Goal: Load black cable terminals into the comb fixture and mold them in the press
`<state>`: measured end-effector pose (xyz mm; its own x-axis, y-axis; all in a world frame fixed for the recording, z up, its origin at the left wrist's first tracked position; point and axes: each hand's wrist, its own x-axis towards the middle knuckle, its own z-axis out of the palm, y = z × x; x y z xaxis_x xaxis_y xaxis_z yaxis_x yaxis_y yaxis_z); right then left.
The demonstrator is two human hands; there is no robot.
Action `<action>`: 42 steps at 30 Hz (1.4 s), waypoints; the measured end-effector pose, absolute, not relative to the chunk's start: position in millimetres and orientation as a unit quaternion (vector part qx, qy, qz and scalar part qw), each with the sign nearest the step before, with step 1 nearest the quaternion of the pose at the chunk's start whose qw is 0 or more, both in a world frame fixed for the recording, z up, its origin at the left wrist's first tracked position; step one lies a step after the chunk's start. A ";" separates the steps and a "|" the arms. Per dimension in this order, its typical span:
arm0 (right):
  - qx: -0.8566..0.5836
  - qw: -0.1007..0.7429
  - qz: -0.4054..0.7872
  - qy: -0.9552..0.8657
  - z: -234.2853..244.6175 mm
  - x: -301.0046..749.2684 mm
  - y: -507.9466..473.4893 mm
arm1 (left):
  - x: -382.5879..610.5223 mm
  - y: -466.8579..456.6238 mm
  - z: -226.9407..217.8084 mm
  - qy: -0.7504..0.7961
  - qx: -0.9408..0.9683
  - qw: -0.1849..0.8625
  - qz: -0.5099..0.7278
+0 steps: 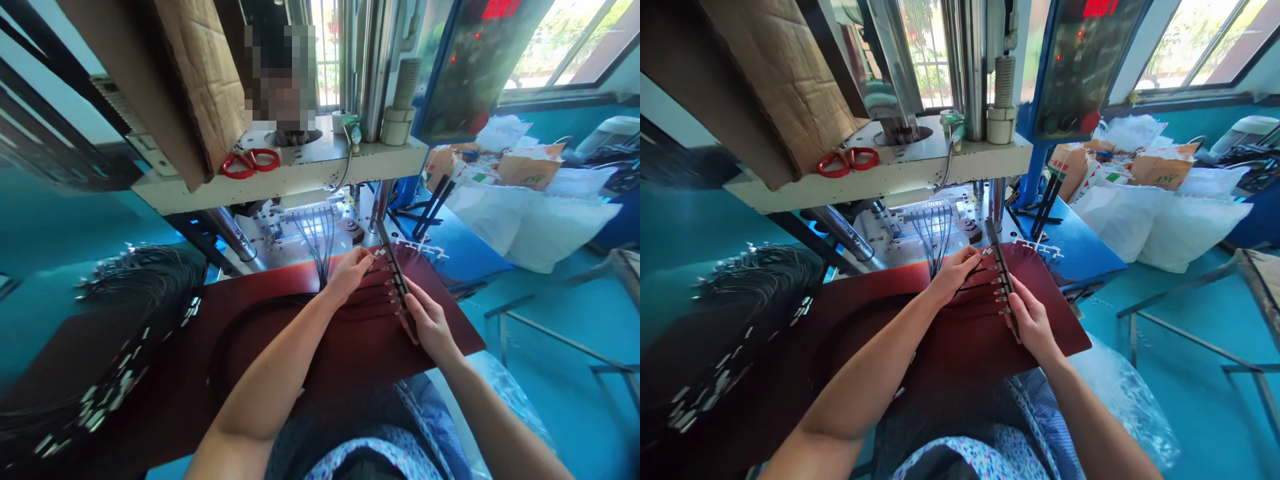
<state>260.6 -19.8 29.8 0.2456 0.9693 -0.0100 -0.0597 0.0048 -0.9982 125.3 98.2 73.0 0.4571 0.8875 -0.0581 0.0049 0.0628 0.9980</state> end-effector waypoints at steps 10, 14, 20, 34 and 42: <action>-0.536 0.563 0.472 -0.416 30.0 262.7 -21.7 | 123.7 102.2 71.9 0.391 0.565 0.659 0.306; -0.535 0.562 0.474 -0.417 32.3 262.2 -23.0 | 121.3 104.0 75.6 0.415 0.486 0.716 0.282; -0.535 0.549 0.466 -0.442 33.2 262.7 -23.2 | 122.0 104.5 75.7 0.378 0.510 0.705 0.317; -0.550 0.510 0.441 -0.492 31.2 260.0 -19.6 | 118.6 103.9 73.6 0.397 0.677 0.527 0.327; -0.550 0.531 0.454 -0.459 32.7 258.8 -20.8 | 120.4 89.8 90.6 0.377 0.802 0.299 0.355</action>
